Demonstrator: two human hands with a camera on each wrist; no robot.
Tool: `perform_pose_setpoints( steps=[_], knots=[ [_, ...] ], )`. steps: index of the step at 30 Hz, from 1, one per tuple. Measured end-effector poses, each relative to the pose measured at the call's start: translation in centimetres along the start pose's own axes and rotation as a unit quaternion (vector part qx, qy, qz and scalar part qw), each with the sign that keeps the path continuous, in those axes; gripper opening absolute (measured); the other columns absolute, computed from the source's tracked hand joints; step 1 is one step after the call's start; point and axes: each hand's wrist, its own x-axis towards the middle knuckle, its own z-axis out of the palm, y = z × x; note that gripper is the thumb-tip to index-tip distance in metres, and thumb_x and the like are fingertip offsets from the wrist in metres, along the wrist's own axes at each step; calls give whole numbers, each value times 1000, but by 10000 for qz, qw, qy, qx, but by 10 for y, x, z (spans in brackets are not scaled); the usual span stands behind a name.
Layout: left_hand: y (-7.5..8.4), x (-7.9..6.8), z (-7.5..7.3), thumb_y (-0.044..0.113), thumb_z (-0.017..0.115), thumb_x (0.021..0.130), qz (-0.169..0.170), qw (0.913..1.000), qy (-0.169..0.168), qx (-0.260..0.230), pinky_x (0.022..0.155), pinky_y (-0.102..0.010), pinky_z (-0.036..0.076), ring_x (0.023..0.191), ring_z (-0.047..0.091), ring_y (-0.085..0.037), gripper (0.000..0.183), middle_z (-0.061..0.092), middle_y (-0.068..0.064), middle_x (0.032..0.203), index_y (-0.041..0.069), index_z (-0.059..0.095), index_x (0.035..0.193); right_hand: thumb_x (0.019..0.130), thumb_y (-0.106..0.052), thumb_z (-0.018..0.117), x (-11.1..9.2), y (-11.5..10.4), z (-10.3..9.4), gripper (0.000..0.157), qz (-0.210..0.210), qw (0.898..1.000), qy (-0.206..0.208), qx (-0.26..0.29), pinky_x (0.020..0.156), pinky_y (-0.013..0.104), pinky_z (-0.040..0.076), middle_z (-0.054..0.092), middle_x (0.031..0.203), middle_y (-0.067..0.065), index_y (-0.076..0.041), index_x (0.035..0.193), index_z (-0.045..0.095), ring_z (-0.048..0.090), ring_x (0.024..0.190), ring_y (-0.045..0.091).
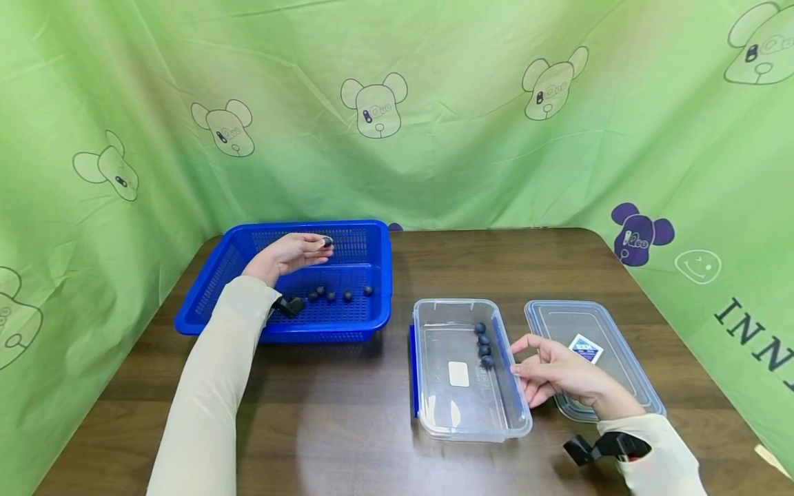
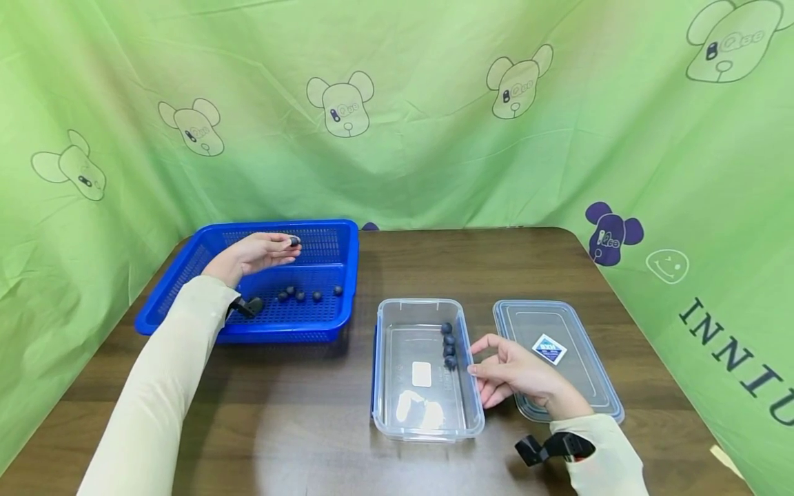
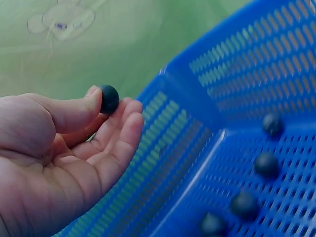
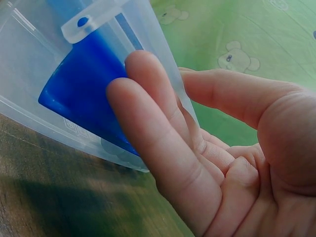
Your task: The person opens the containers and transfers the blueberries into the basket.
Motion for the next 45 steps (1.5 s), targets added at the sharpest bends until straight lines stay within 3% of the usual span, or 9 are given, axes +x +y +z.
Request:
perform_pose_setpoints(
  steps=[5, 10, 16, 20, 24, 28, 32, 40, 45],
  knots=[
    [-5, -1, -14, 2, 43, 106, -213, 9989, 219, 364, 108, -38, 44, 88, 65, -11, 43, 61, -11, 111, -12, 33, 146, 101, 4, 49, -1, 1, -1, 22, -6, 10000, -8, 16, 63, 31, 61, 72, 82, 8, -3, 119, 40, 71, 69, 14],
    [-12, -1, -27, 1, 44, 105, -594, 9925, 167, 1059, 95, -30, 54, 85, 65, -10, 45, 60, -17, 117, -16, 32, 146, 101, 5, 49, -1, 2, -2, 22, -36, 10000, -11, 4, 63, 32, 61, 72, 81, 8, -3, 119, 40, 71, 69, 14],
    [-19, -2, -36, 2, 54, 102, -977, 9728, 341, 2074, 88, -30, 57, 84, 65, -11, 43, 66, -17, 114, -17, 44, 139, 101, 5, 49, -1, 2, -2, 22, -30, 10000, 7, -14, 63, 32, 61, 72, 81, 7, -4, 118, 41, 71, 69, 13],
    [-21, -1, -35, 0, 58, 99, -1068, 9635, 169, 2447, 90, -34, 57, 84, 63, -12, 38, 69, -7, 96, -16, 50, 133, 101, 5, 49, -2, 1, -2, 21, -22, 10000, 4, -32, 63, 31, 61, 72, 81, 8, -4, 118, 41, 71, 69, 13],
    [-21, 0, -32, -2, 62, 96, -1254, 9487, 126, 2899, 90, -38, 56, 79, 61, -13, 32, 66, 0, 83, -14, 57, 126, 101, 5, 49, -2, 0, -2, 21, -25, 10000, 13, -57, 63, 32, 61, 72, 81, 8, -4, 118, 40, 71, 69, 14],
    [-23, 1, -29, -1, 65, 95, -1440, 9335, 135, 3282, 87, -37, 57, 78, 61, -14, 31, 66, -1, 84, -11, 61, 124, 101, 4, 50, -2, 1, -1, 22, -39, 10000, 5, -45, 63, 31, 61, 72, 81, 8, -2, 118, 39, 71, 68, 14],
    [-25, 3, -27, 0, 65, 95, -1539, 9260, 111, 3446, 84, -33, 58, 77, 61, -12, 32, 66, -1, 85, -9, 62, 126, 101, 4, 50, -2, 1, -1, 22, -47, 10000, -13, -31, 63, 31, 61, 72, 81, 8, -2, 119, 39, 71, 69, 14],
    [-22, 0, -29, -1, 62, 97, -1450, 9341, 28, 3263, 81, -30, 57, 76, 61, -10, 36, 65, -1, 84, -12, 56, 131, 101, 4, 50, -2, 1, -1, 22, -80, 10000, 6, -28, 63, 31, 61, 72, 81, 8, -1, 118, 38, 71, 69, 14],
    [-18, 0, -29, 0, 58, 99, -1195, 9505, 48, 2868, 96, -37, 54, 97, 63, -19, 41, 64, -20, 119, -14, 49, 136, 101, 4, 50, -2, 1, 0, 22, -93, 9999, 4, -51, 63, 31, 61, 72, 81, 8, -1, 119, 38, 71, 69, 14]
  ],
)
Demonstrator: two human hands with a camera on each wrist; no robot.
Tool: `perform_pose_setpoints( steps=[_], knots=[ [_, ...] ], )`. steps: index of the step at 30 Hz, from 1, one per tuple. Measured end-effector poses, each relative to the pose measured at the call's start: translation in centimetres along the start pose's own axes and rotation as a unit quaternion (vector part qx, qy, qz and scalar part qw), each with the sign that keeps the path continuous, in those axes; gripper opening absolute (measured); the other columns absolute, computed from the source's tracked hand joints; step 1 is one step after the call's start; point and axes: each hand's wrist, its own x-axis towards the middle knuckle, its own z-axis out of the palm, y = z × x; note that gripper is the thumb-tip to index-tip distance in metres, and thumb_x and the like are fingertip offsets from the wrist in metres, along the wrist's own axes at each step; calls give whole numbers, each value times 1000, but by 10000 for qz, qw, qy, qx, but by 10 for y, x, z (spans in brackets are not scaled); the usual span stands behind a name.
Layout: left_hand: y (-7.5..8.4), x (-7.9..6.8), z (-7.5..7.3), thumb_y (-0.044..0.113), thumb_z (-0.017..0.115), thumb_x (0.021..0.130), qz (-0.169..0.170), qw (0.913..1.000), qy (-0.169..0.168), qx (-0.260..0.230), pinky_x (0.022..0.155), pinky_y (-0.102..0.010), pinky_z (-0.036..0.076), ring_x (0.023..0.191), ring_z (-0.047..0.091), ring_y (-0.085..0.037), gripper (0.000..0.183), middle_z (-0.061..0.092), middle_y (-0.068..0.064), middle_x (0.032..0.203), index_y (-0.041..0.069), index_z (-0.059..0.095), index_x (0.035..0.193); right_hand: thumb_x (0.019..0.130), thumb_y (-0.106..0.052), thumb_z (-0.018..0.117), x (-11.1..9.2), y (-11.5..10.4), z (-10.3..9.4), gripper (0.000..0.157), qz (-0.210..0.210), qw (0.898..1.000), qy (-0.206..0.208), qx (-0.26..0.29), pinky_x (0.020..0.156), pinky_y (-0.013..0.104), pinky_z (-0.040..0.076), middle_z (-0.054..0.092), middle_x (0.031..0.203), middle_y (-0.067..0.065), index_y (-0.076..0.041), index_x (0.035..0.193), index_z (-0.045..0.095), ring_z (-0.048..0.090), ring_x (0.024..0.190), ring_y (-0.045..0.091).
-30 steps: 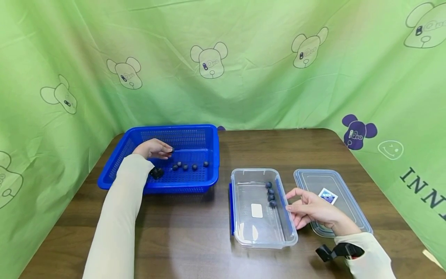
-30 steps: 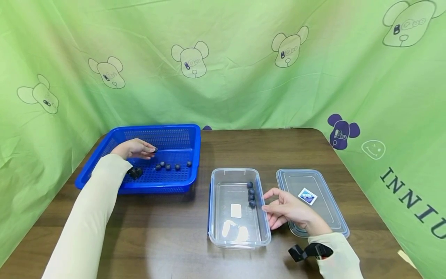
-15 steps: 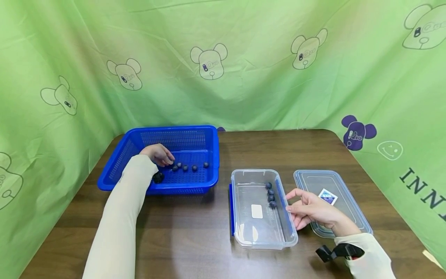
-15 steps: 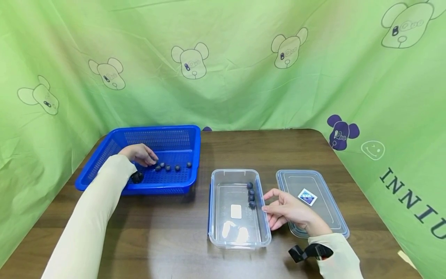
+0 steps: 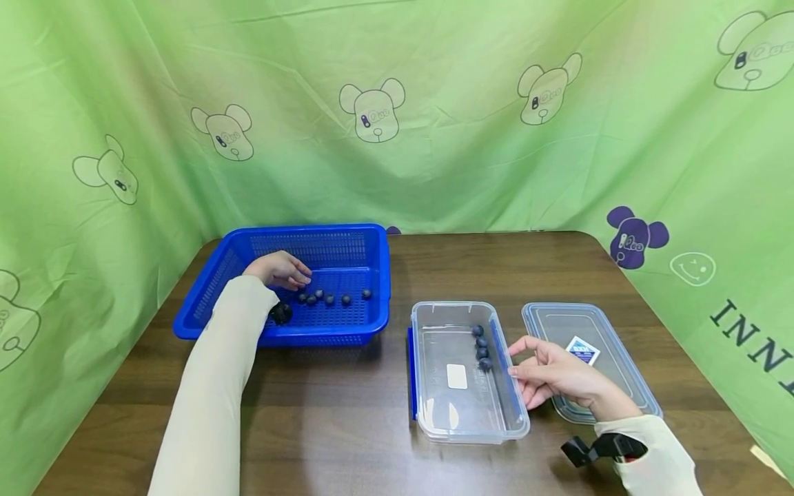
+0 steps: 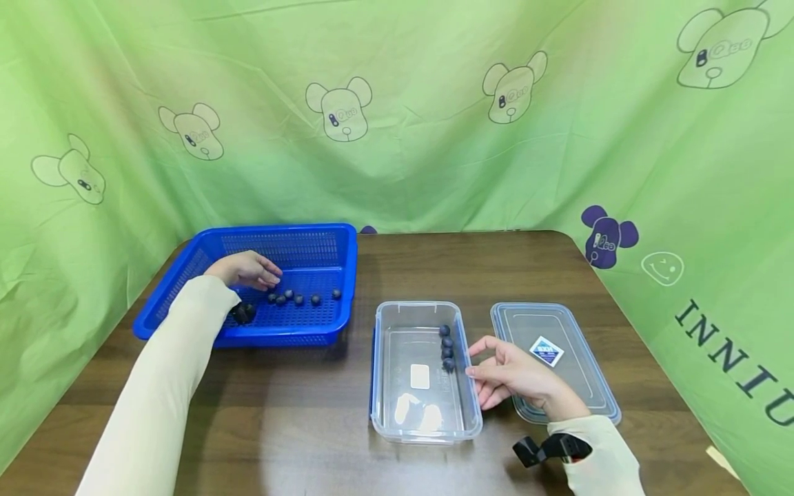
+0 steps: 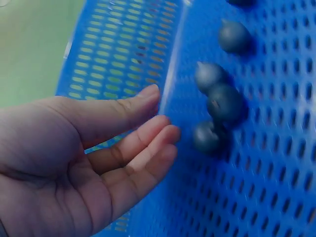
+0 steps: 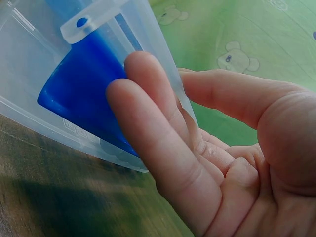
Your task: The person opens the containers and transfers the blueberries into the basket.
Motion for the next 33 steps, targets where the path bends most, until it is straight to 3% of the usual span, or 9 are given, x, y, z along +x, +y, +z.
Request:
perform_pose_setpoints(
  steps=[3, 7, 15, 18, 26, 33],
  knots=[
    [4, 0, -1, -2, 54, 101, 260, 9984, -50, -495, 104, -40, 49, 115, 60, -28, 44, 50, -30, 139, -15, 43, 141, 101, 4, 50, 0, 1, 0, 22, 1, 10000, -1, 1, 63, 31, 61, 72, 81, 8, -1, 119, 38, 71, 69, 14],
    [11, -3, 0, -2, 50, 102, 556, 9934, -238, -970, 109, -42, 43, 133, 47, -37, 47, 39, -32, 148, -14, 36, 146, 101, 4, 50, 0, 1, -1, 22, 3, 10000, -8, 22, 63, 31, 61, 72, 81, 8, -2, 119, 39, 71, 69, 14],
    [33, -9, 13, -1, 41, 106, 909, 9795, -353, -1765, 113, -46, 37, 137, 40, -41, 43, 37, -32, 149, -11, 35, 147, 101, 4, 49, 1, 3, -1, 22, 15, 10000, -26, 8, 63, 31, 61, 72, 81, 8, -1, 119, 38, 71, 69, 14],
    [46, -11, 23, -1, 37, 107, 1072, 9726, -456, -2012, 114, -48, 35, 136, 41, -42, 41, 37, -34, 148, -11, 37, 147, 101, 4, 50, 1, 2, -1, 22, 41, 10000, 23, -32, 62, 31, 61, 72, 80, 8, -2, 118, 39, 71, 68, 14],
    [77, -21, 55, -3, 41, 105, 1455, 9651, -843, -2007, 113, -49, 37, 132, 47, -40, 39, 41, -35, 145, -12, 41, 144, 101, 4, 50, 1, 3, -1, 21, 39, 10000, 11, -3, 62, 31, 61, 72, 81, 8, -2, 118, 39, 71, 68, 14],
    [92, -23, 90, -6, 46, 102, 1616, 9579, -1182, -2058, 106, -44, 46, 129, 50, -41, 40, 60, -26, 128, -14, 42, 141, 101, 4, 50, 0, 3, 0, 22, 29, 10000, 1, 17, 62, 31, 61, 72, 81, 7, -1, 118, 38, 71, 68, 13]
  ],
)
